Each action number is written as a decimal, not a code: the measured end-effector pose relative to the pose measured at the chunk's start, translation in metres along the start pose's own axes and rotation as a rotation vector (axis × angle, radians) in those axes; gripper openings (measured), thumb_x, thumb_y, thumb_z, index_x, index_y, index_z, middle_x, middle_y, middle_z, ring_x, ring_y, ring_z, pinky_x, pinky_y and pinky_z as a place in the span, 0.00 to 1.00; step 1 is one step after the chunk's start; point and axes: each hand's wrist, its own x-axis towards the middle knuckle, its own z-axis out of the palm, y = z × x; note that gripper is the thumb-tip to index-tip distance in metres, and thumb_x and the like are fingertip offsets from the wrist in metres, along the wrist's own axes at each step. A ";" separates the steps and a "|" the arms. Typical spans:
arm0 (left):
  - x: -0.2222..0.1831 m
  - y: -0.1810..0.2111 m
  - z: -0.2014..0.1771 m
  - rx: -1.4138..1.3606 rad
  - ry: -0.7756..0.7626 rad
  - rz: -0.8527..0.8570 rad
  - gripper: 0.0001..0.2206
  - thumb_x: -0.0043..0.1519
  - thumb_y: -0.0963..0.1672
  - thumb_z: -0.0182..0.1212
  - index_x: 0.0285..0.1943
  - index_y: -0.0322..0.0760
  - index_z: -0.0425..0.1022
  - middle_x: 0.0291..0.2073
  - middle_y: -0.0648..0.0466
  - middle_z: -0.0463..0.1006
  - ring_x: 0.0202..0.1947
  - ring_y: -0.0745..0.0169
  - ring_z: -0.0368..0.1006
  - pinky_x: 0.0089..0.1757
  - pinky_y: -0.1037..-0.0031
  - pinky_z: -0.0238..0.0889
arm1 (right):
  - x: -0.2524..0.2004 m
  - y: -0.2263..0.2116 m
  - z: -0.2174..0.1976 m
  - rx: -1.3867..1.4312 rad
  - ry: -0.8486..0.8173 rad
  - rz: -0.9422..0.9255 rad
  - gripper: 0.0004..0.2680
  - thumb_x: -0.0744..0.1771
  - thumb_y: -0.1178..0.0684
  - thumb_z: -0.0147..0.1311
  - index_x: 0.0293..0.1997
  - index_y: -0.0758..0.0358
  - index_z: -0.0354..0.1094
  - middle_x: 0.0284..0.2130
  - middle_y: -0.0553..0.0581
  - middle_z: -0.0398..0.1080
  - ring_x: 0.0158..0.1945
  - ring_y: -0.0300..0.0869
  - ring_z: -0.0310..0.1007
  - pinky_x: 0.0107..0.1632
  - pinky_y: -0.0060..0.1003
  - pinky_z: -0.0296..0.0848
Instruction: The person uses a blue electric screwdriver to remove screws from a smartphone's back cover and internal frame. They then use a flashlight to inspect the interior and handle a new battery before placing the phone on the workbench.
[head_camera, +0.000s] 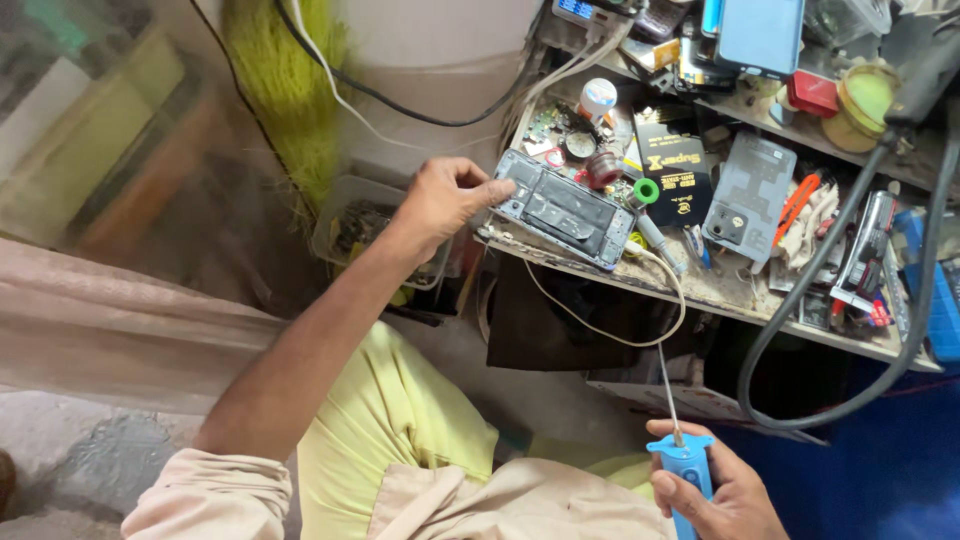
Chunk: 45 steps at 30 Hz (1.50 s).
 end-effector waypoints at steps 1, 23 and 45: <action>0.000 0.001 0.000 0.050 0.024 -0.019 0.15 0.54 0.48 0.76 0.34 0.30 0.82 0.27 0.56 0.81 0.28 0.74 0.71 0.33 0.78 0.66 | 0.001 0.003 -0.002 0.014 0.010 -0.008 0.22 0.61 0.56 0.65 0.61 0.67 0.68 0.31 0.57 0.75 0.32 0.40 0.74 0.39 0.36 0.74; -0.066 0.100 0.020 -0.368 -0.486 0.046 0.12 0.59 0.44 0.70 0.45 0.30 0.80 0.33 0.53 0.84 0.29 0.69 0.80 0.32 0.75 0.80 | -0.002 -0.074 0.020 0.418 0.226 -0.430 0.17 0.63 0.60 0.62 0.55 0.66 0.62 0.47 0.61 0.78 0.35 0.40 0.75 0.38 0.35 0.75; -0.218 -0.041 0.106 -1.218 -0.254 -0.442 0.26 0.70 0.52 0.51 0.72 0.32 0.66 0.54 0.45 0.78 0.54 0.56 0.76 0.52 0.68 0.72 | -0.016 -0.003 0.106 0.195 0.155 0.049 0.17 0.68 0.48 0.48 0.63 0.59 0.58 0.30 0.55 0.72 0.30 0.36 0.73 0.33 0.33 0.74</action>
